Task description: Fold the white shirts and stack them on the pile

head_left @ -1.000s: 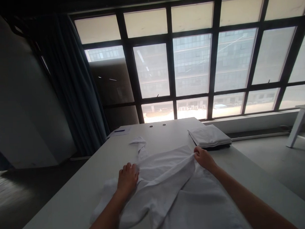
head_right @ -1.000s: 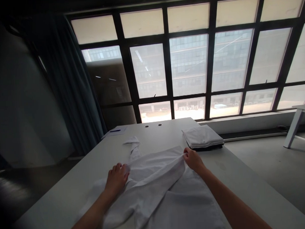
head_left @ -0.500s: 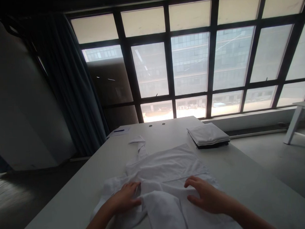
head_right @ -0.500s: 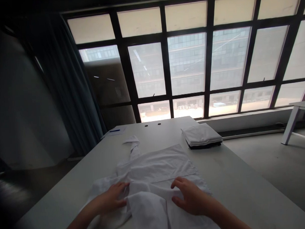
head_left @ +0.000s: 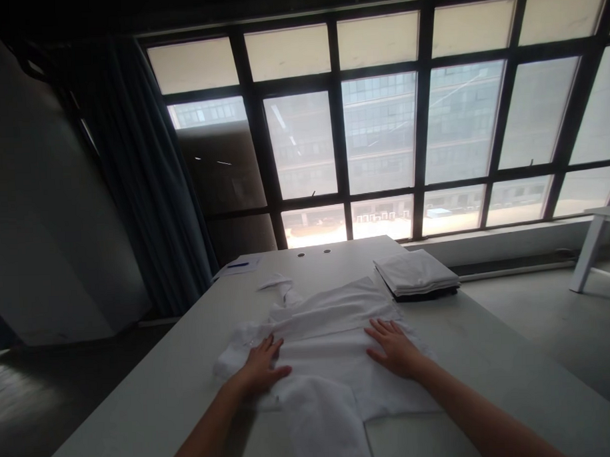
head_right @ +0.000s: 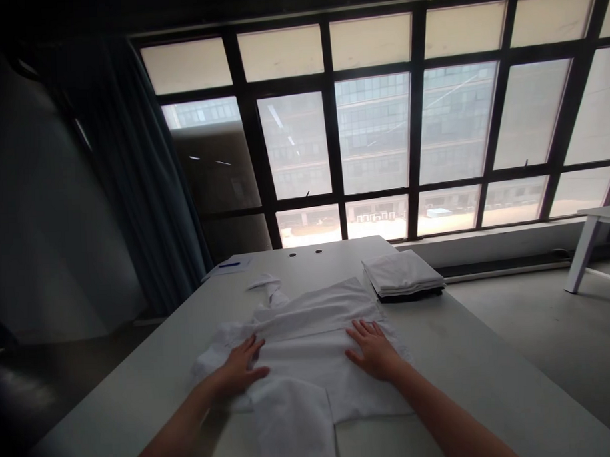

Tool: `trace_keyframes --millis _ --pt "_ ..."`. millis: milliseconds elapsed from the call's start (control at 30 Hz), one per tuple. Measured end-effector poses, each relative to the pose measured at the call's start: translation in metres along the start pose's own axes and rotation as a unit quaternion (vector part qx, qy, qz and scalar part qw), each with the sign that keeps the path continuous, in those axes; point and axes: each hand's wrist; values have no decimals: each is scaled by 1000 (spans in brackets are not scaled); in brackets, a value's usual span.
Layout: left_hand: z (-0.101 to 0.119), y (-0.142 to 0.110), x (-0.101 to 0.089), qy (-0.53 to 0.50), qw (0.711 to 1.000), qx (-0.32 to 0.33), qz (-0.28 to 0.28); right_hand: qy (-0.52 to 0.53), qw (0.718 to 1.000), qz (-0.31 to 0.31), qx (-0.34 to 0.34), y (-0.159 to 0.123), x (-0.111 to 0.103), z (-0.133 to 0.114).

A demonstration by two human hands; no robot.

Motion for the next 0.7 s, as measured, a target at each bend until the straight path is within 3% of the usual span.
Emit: trace_keyframes --millis 133,267,433,700 --pt "6 13 10 -3 995 16 94 -12 999 26 22 16 3 8" --pt "19 6 13 -18 987 59 147 -22 998 62 25 15 9 13" --pt "38 -18 7 -46 984 142 92 -49 991 117 47 12 16 19" --pt "53 -70 -25 -43 985 167 -7 -55 991 114 51 12 21 21"
Point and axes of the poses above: each hand's wrist, its own y-axis towards the middle knuckle, its own x-axis out of the palm, z = x × y, and after that the axes turned 6 degrees about z, right-handed
